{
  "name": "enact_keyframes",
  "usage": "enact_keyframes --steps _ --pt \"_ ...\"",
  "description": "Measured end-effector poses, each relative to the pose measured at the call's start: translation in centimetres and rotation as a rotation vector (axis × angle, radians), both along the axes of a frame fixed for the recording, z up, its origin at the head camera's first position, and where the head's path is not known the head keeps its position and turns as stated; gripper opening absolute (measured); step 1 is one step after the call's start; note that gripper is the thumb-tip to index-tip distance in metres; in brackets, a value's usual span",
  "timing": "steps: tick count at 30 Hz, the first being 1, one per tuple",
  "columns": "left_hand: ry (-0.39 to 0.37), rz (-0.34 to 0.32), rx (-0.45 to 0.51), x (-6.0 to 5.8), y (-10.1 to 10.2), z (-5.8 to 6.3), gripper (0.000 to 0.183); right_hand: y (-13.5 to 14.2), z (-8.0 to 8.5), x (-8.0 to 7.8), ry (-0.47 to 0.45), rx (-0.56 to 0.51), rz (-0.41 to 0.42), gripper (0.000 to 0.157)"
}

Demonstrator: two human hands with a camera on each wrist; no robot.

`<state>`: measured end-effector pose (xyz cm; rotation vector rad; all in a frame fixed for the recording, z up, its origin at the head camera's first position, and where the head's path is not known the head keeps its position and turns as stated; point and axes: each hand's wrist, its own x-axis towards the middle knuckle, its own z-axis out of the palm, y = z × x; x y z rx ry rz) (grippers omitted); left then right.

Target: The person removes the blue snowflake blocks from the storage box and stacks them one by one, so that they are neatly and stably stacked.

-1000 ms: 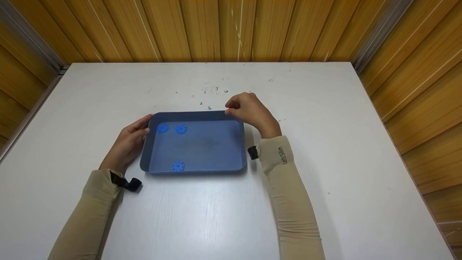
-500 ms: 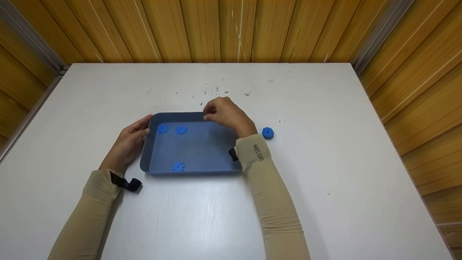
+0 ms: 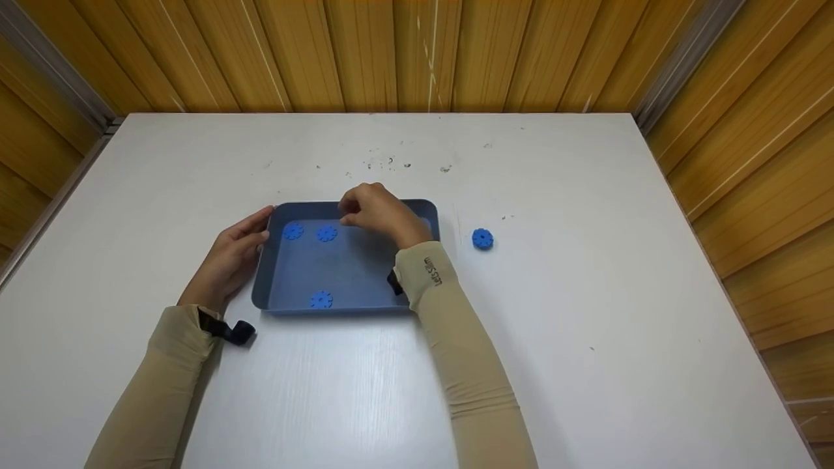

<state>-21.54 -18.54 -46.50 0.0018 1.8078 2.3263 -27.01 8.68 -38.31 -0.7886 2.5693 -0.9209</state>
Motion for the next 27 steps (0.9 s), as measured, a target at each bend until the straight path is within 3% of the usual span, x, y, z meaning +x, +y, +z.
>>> enact_keyframes --steps 12,27 --pt "0.010 -0.005 0.016 0.1 0.1 -0.1 0.055 -2.3 -1.4 -0.2 -0.062 0.002 0.050 0.034" --pt "0.021 -0.004 0.033 0.1 0.0 -0.1 0.055 -3.8 -2.9 -0.3 -0.076 0.052 0.067 0.038"
